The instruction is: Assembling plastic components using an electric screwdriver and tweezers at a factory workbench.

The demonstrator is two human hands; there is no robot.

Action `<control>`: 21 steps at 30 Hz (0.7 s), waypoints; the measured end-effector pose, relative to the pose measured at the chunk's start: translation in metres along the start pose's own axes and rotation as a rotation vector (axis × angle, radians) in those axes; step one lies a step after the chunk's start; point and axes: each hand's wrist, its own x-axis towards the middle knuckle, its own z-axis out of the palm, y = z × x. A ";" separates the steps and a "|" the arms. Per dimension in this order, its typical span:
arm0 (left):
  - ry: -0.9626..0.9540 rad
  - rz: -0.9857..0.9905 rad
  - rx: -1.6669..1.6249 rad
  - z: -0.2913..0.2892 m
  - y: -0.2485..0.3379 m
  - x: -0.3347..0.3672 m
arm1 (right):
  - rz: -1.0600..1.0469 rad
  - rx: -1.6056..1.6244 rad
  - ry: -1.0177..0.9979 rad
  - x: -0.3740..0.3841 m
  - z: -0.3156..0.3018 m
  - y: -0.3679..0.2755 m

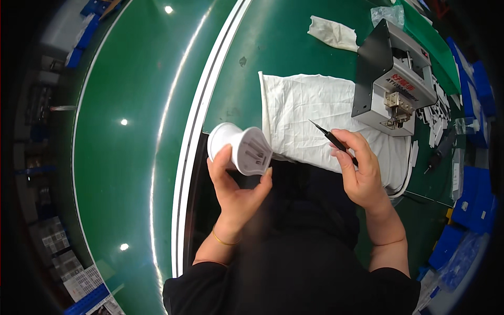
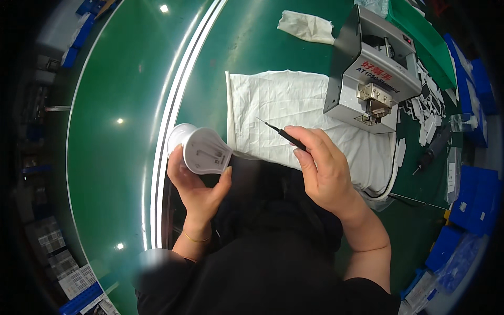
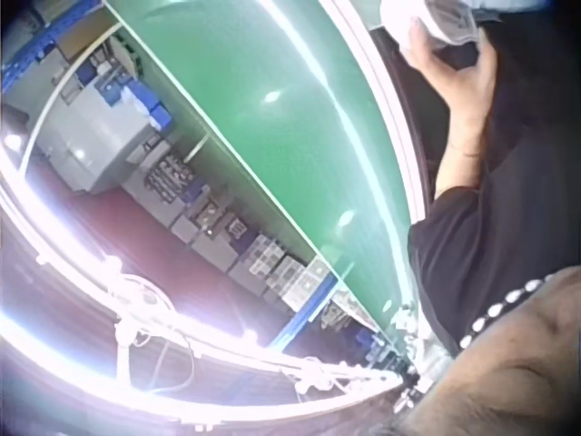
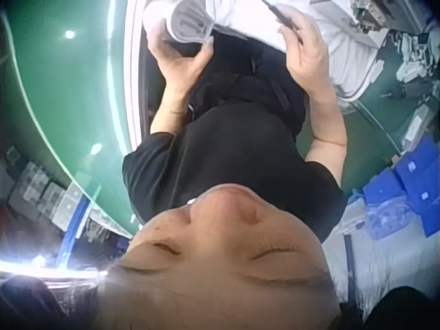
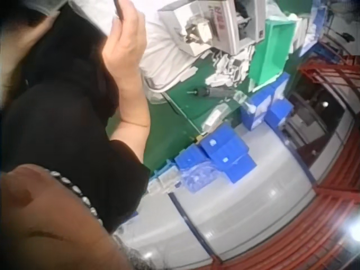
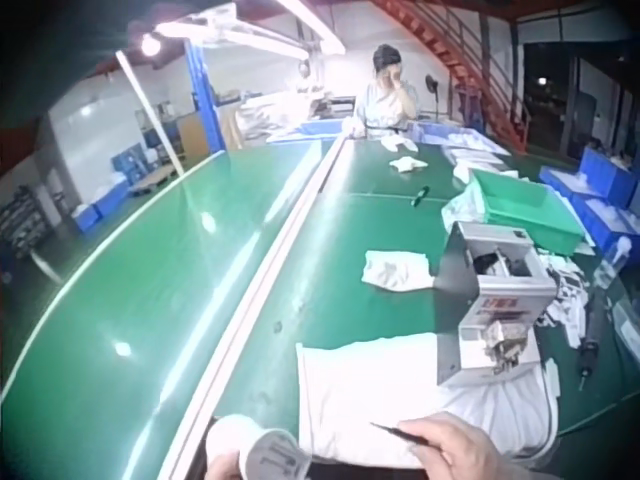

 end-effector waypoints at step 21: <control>-0.067 -0.009 0.255 0.019 -0.016 -0.019 | -0.366 -0.500 -0.244 0.027 0.020 0.016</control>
